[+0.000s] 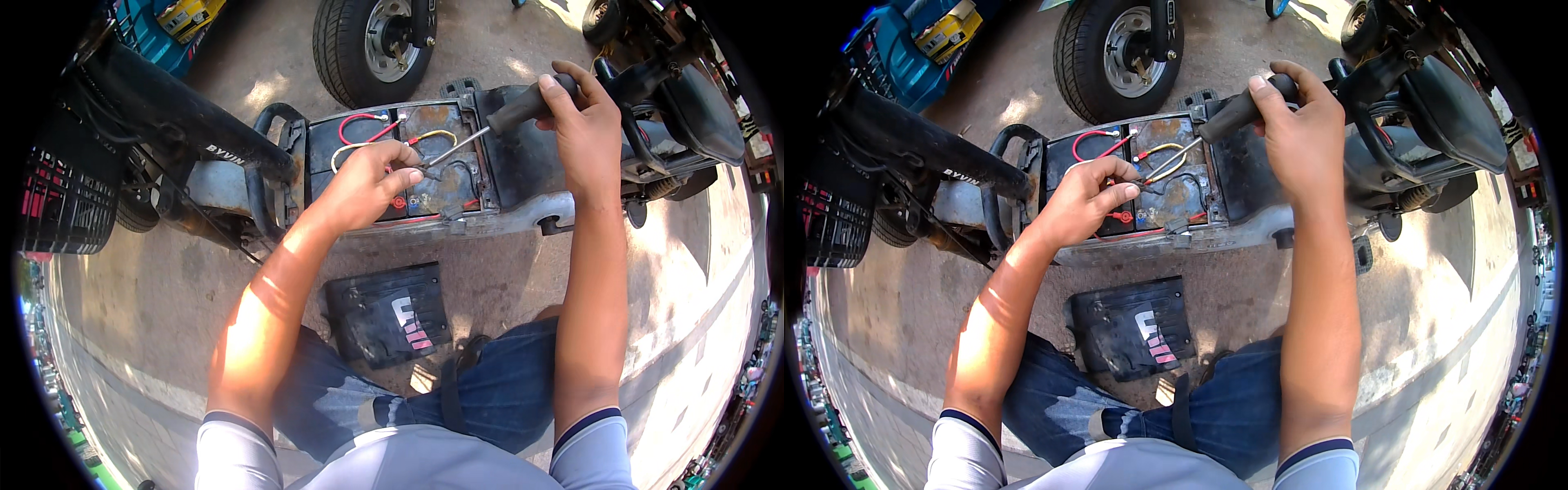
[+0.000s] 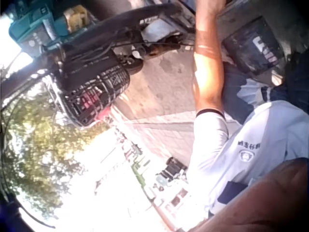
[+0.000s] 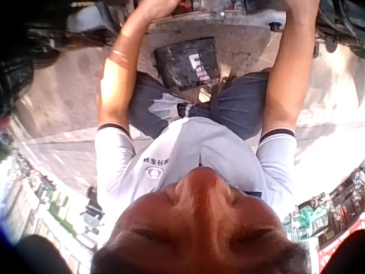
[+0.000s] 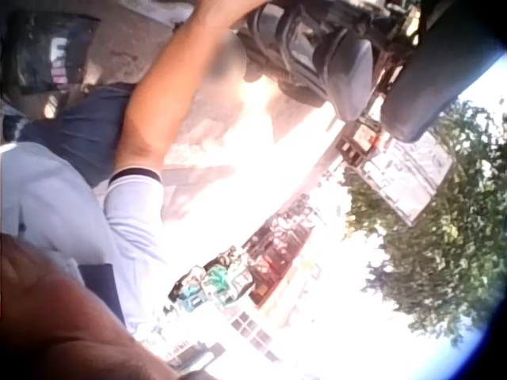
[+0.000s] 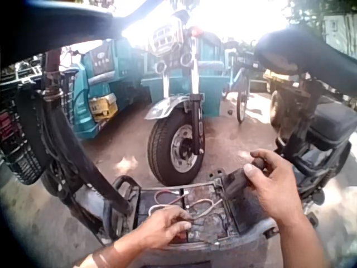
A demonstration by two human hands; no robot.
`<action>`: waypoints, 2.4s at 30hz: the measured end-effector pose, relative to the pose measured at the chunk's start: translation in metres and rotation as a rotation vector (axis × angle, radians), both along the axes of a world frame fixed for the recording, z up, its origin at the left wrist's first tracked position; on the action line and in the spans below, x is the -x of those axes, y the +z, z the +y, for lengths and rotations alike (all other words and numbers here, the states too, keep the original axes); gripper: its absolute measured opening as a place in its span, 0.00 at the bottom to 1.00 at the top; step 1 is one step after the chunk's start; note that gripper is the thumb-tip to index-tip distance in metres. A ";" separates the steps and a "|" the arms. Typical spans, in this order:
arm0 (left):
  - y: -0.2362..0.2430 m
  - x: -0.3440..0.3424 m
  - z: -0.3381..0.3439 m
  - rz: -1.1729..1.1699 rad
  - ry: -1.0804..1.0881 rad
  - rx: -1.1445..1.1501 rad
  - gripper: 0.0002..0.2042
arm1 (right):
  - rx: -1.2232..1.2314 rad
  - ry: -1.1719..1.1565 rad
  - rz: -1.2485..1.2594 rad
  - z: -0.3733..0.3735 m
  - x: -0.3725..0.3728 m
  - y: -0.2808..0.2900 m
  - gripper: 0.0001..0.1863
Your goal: The person opens the seat of an electric scooter to access the battery compartment. They use a screwdriver to loosen and tighten screws on the battery terminals, connecting and adjusting red and yellow wires. The person works on the electrical connections for the duration of the clip.
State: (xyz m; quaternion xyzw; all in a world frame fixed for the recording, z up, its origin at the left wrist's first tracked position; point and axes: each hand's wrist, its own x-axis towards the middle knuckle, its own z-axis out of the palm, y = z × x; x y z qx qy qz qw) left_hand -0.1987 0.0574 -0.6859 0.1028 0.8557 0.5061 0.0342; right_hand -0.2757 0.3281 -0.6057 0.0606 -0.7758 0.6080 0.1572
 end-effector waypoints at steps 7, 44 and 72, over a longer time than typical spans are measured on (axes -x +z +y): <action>-0.001 0.003 0.001 -0.220 0.060 -0.391 0.15 | 0.160 -0.036 -0.144 0.013 0.015 -0.024 0.22; 0.000 0.002 0.008 -0.378 0.021 -1.080 0.06 | -0.653 0.194 0.378 -0.075 -0.051 -0.046 0.09; 0.011 -0.010 0.004 -0.249 0.048 -0.859 0.11 | -0.325 0.425 0.021 -0.055 -0.057 -0.024 0.07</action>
